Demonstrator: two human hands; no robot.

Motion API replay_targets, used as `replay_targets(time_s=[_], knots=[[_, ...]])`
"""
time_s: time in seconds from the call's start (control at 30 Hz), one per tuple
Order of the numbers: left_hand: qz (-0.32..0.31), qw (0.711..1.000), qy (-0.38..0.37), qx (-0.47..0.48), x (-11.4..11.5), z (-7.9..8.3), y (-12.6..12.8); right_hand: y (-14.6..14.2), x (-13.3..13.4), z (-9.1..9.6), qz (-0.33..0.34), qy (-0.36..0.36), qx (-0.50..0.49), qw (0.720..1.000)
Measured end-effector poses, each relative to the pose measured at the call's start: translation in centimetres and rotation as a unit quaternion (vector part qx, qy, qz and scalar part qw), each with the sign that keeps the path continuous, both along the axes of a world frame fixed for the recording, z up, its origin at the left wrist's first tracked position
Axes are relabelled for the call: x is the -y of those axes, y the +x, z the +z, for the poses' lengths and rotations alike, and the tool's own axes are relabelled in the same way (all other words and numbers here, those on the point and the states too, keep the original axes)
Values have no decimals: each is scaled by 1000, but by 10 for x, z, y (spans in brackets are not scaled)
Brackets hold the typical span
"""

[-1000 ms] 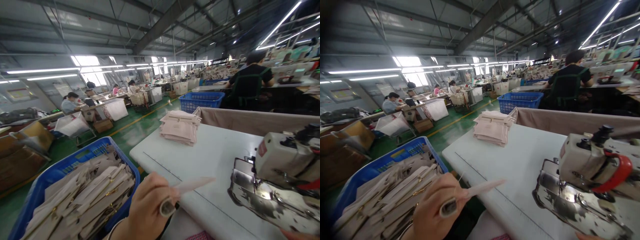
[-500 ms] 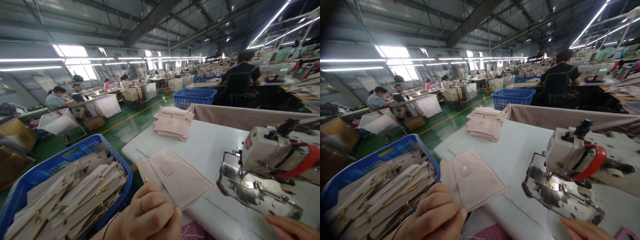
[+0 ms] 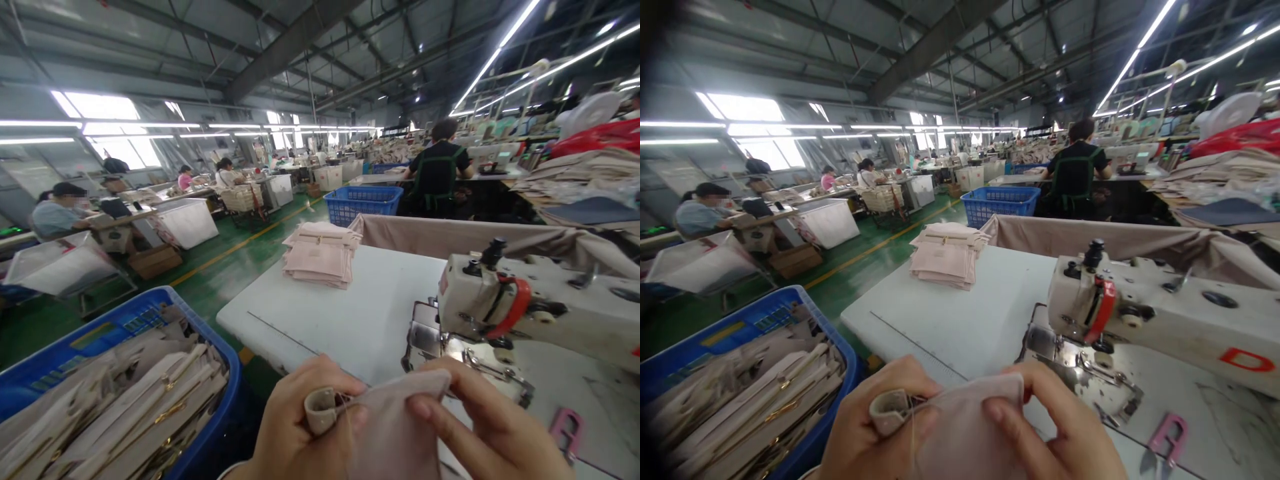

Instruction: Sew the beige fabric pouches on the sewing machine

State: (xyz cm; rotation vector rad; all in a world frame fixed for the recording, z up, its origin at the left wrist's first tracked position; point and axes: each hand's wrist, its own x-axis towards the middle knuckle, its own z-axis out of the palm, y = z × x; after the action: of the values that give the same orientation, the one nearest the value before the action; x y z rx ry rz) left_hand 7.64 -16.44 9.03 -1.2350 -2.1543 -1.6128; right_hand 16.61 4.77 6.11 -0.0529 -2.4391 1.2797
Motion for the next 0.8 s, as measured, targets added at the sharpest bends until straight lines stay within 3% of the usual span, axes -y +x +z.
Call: replay_targets(time_s=[0.13,0.27,0.63,0.8], knots=[[37,992,1,121,-8,1,8,-3,1,15,29,-155,63,985],[47,982,16,183,-12,-3,13,1,1,15,22,-201,72,977],[15,943,11,332,-17,-3,20,1,-3,14,-10,-189,68,980],[-78,911,-2,406,-15,-18,19,-4,-4,5,-10,-157,62,986]])
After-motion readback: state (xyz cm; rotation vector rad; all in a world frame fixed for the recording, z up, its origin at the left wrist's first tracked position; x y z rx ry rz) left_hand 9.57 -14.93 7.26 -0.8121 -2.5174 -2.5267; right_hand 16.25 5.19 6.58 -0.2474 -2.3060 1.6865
